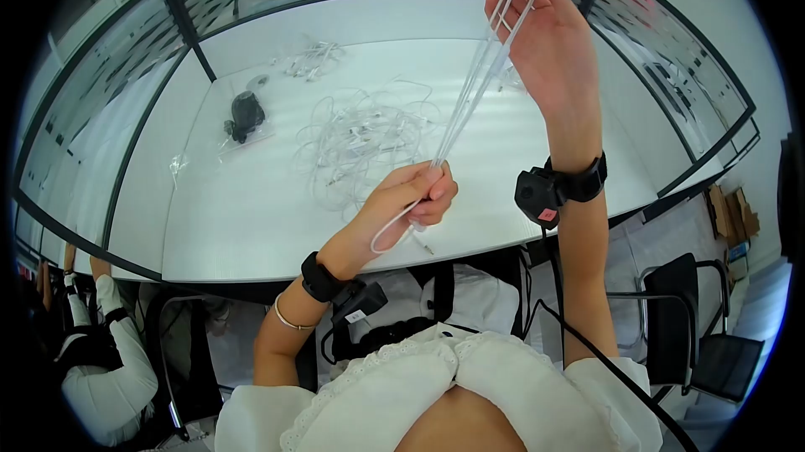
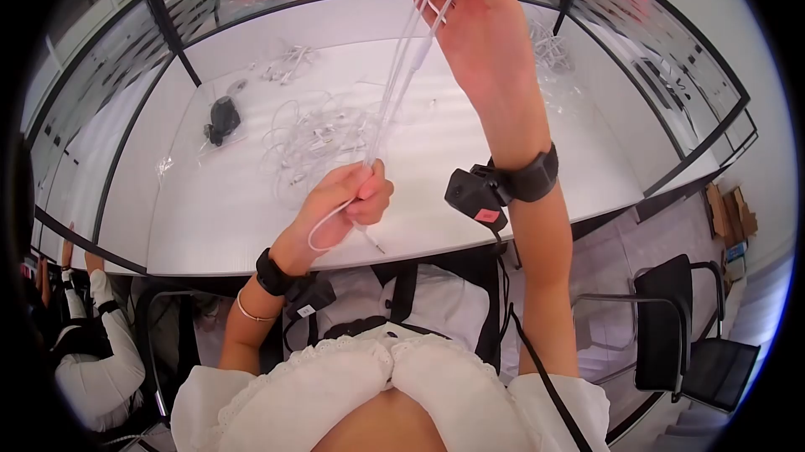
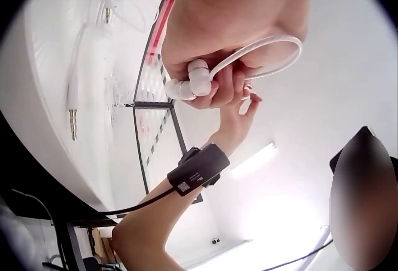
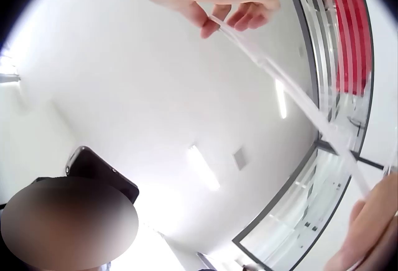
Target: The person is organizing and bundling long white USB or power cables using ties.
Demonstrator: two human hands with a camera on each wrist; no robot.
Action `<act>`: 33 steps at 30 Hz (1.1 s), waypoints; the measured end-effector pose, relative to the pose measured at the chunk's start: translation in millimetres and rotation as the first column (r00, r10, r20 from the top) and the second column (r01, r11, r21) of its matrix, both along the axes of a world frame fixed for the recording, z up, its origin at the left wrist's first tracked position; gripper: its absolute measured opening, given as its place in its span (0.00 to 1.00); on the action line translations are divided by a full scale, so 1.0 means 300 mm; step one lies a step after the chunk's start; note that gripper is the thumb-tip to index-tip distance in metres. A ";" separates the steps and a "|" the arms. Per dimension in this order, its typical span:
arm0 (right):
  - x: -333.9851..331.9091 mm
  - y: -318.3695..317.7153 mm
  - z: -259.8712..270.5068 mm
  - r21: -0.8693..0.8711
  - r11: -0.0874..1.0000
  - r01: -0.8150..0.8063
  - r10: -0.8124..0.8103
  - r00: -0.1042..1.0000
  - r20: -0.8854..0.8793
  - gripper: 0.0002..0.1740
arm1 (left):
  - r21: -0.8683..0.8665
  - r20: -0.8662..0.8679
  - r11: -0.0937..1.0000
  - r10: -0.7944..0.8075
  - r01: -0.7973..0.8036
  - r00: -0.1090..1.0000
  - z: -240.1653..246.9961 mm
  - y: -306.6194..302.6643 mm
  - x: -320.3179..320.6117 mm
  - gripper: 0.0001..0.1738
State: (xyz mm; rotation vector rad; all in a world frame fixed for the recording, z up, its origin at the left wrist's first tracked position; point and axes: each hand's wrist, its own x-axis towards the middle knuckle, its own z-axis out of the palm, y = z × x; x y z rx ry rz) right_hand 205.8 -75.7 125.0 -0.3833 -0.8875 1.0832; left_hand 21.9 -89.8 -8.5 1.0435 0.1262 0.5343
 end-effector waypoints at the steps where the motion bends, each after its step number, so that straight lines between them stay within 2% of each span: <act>1: 0.012 0.003 -0.005 0.013 1.000 -0.001 0.001 1.000 0.023 0.11 | -0.002 -0.001 1.000 -0.008 0.008 1.000 0.005 0.009 -0.009 0.18; 4: 0.106 0.024 -0.028 0.041 0.982 -0.185 0.172 0.962 0.212 0.12 | 0.026 -0.048 0.999 0.019 -0.018 0.999 0.005 0.020 -0.035 0.19; 7: 0.185 -0.001 -0.031 -0.010 0.918 -0.397 0.379 0.870 0.315 0.13 | 0.057 -0.117 0.998 0.037 -0.030 0.992 0.007 0.026 -0.068 0.20; 8: 0.194 -0.014 -0.030 -0.071 0.940 -0.335 0.335 0.854 0.398 0.14 | 0.065 -0.139 0.998 0.036 -0.027 0.990 0.008 0.027 -0.078 0.20; 9: 0.208 -0.021 -0.031 -0.103 0.941 -0.323 0.326 0.777 0.538 0.12 | 0.080 -0.169 0.997 0.022 -0.008 0.985 0.011 0.026 -0.086 0.21; 10: 0.212 -0.032 -0.035 -0.103 0.980 -0.169 0.192 0.682 0.705 0.11 | 0.113 -0.194 0.994 0.025 -0.003 0.981 0.017 0.023 -0.092 0.21; 11: 0.206 -0.051 -0.039 -0.070 0.997 -0.015 0.066 0.538 0.840 0.10 | 0.144 -0.219 0.990 0.030 0.002 0.975 0.022 0.019 -0.098 0.21; 12: 0.204 -0.061 -0.045 -0.069 0.997 0.040 0.041 0.482 0.875 0.11 | 0.168 -0.238 0.986 0.045 -0.005 0.970 0.024 0.016 -0.101 0.22; 15: 0.209 -0.078 -0.047 -0.091 0.985 0.150 0.021 0.412 0.911 0.11 | 0.192 -0.337 0.981 0.030 0.038 0.941 0.024 0.009 -0.113 0.23; 17: 0.200 -0.074 -0.058 -0.036 0.980 0.194 -0.037 0.360 0.932 0.12 | 0.187 -0.351 0.982 0.043 0.025 0.935 0.017 0.007 -0.114 0.23; 21: 0.199 -0.039 -0.092 0.061 0.984 0.169 -0.127 0.409 0.904 0.13 | 0.166 -0.333 0.984 -0.005 0.064 0.943 0.018 0.009 -0.116 0.23; 25: 0.202 -0.017 -0.112 0.004 0.983 0.185 -0.090 0.458 0.884 0.13 | 0.158 -0.286 0.986 0.004 0.043 0.958 0.026 0.006 -0.118 0.23; 28: 0.200 0.001 -0.145 0.101 0.977 0.187 -0.156 0.309 0.938 0.11 | 0.096 -0.253 0.994 -0.024 0.050 0.967 0.015 0.011 -0.114 0.23; 29: 0.203 -0.008 -0.143 0.036 0.986 0.165 -0.078 0.259 0.963 0.14 | 0.062 -0.228 0.997 -0.038 0.054 0.973 0.005 0.015 -0.115 0.23; 32: 0.206 -0.012 -0.164 0.024 0.997 0.069 -0.031 0.101 0.994 0.25 | -0.045 -0.172 0.996 -0.079 0.073 0.982 -0.016 0.029 -0.116 0.22; 33: 0.206 -0.009 -0.181 0.162 0.986 0.036 -0.163 0.036 0.986 0.26 | -0.076 -0.156 0.995 -0.081 0.069 0.985 -0.021 0.030 -0.115 0.22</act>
